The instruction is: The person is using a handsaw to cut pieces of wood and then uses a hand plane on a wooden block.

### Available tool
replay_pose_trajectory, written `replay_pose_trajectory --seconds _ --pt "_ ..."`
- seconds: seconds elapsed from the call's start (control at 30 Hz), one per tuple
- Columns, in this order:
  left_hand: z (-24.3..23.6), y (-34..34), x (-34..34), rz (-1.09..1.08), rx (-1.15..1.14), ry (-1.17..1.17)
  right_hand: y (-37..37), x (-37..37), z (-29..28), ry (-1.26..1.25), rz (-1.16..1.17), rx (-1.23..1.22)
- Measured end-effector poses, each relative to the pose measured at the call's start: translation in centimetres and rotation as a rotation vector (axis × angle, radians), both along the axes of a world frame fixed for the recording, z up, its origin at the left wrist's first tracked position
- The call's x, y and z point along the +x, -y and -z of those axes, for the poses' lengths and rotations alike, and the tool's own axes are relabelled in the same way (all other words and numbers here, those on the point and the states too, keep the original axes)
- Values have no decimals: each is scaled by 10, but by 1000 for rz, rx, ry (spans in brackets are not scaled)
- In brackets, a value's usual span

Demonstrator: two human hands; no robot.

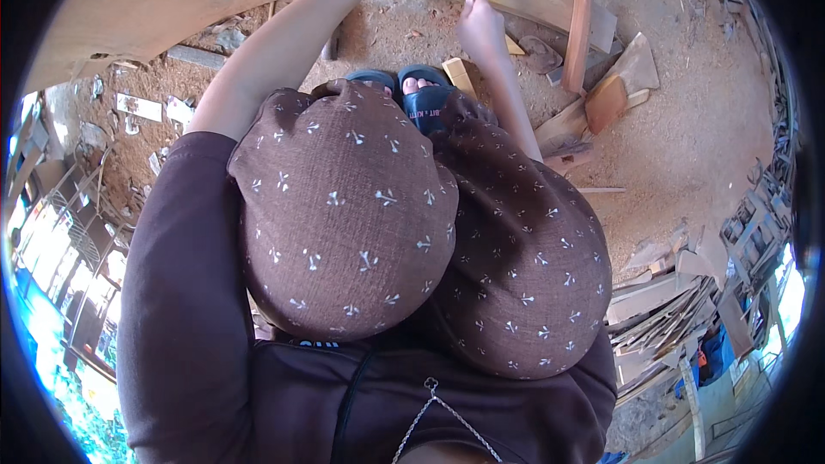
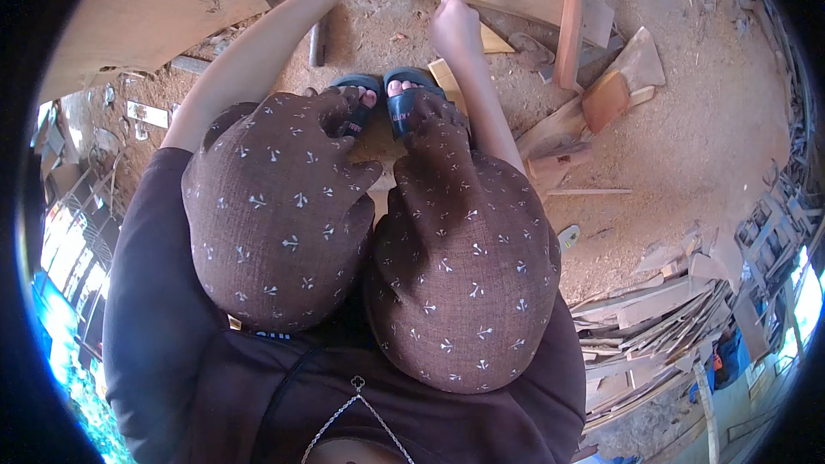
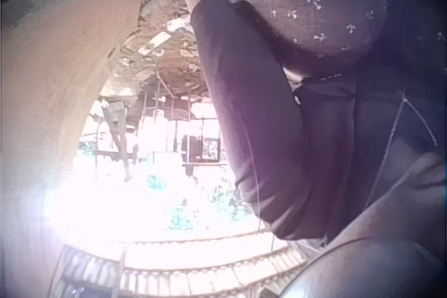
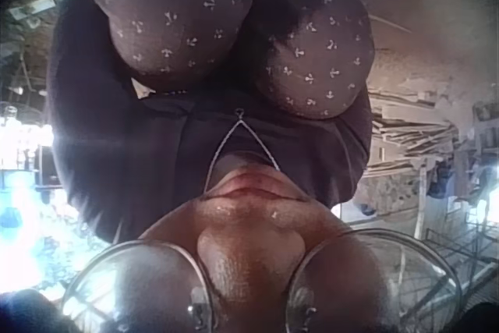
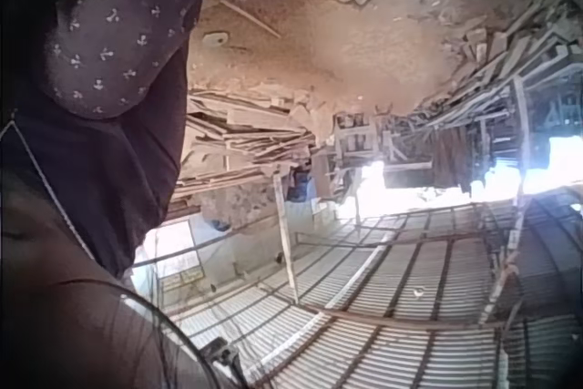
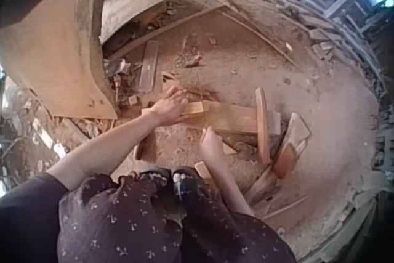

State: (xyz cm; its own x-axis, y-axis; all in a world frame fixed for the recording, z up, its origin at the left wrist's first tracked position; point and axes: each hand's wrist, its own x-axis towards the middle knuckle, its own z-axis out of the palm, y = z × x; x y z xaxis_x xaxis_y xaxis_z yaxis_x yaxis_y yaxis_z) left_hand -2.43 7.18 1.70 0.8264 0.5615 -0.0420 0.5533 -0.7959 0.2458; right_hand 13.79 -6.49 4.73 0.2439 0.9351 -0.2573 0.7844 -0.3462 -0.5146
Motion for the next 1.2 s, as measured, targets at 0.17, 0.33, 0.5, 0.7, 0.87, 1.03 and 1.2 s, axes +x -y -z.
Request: replay_pose_trajectory --seconds 0.17,0.33,0.5,0.7,0.87,1.03,1.2 --pt "12 2 -13 -22 -18 -47 38 -9 -5 -92 -7 -44" --pt "13 5 -10 -25 -55 -22 87 -5 -16 -52 42 -184" --pt "3 -1 0 -22 -25 -168 10 0 -3 -43 -39 19" --pt "14 2 -15 -31 -36 -67 62 -13 -16 -41 -15 -147" --pt "12 5 -10 -28 0 -53 71 3 -19 -60 -2 -98" --pt "10 0 0 -8 -24 -27 3 1 -4 -14 -49 -1" --pt "18 4 -13 -12 5 -4 77 -8 -15 -52 -34 -161"
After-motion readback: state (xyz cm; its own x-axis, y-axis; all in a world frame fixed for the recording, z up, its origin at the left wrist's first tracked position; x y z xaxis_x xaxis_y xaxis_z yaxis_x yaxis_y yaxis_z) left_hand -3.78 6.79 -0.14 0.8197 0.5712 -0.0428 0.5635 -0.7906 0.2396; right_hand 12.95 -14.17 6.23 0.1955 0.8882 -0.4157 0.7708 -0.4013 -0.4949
